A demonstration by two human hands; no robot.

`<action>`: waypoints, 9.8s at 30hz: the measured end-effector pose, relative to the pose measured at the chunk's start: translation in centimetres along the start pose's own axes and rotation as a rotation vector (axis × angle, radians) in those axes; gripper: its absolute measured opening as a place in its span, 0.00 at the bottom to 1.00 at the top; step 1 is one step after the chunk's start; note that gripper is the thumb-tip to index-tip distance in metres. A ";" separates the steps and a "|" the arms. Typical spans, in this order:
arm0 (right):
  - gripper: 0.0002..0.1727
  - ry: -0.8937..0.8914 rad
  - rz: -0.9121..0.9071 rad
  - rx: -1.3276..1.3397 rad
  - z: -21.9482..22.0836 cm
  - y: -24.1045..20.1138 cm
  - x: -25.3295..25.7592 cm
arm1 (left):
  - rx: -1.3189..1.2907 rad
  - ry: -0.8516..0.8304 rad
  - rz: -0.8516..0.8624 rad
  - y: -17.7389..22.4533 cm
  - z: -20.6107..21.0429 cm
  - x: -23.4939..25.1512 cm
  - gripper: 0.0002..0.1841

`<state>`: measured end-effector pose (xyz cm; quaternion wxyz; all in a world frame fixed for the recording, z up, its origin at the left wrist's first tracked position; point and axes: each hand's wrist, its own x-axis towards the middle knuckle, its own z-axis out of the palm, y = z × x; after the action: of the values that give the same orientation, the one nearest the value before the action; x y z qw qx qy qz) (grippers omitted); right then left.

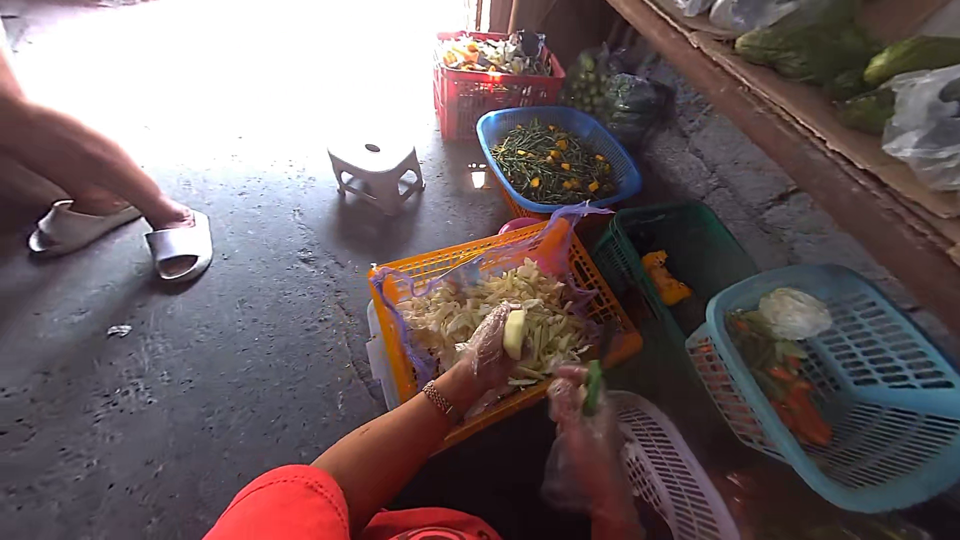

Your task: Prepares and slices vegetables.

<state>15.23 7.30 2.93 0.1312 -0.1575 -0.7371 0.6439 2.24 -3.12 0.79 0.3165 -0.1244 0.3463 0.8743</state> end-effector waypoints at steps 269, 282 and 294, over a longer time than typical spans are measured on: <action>0.22 0.303 -0.234 -0.886 1.9 1.1 -0.9 | 0.353 -0.033 0.241 -0.3 2.5 -4.9 0.25; 0.24 0.292 0.058 -0.481 -5.1 1.4 -0.3 | 0.208 0.049 -0.045 2.2 -2.4 -2.6 0.23; 0.20 0.190 -0.004 -0.100 -0.7 5.1 -2.9 | 0.968 -0.009 0.011 0.3 -5.2 0.4 0.29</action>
<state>18.48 7.39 -1.99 0.1940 -0.2228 -0.7529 0.5882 1.71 -6.69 -3.05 0.3350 0.0430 0.7126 0.6149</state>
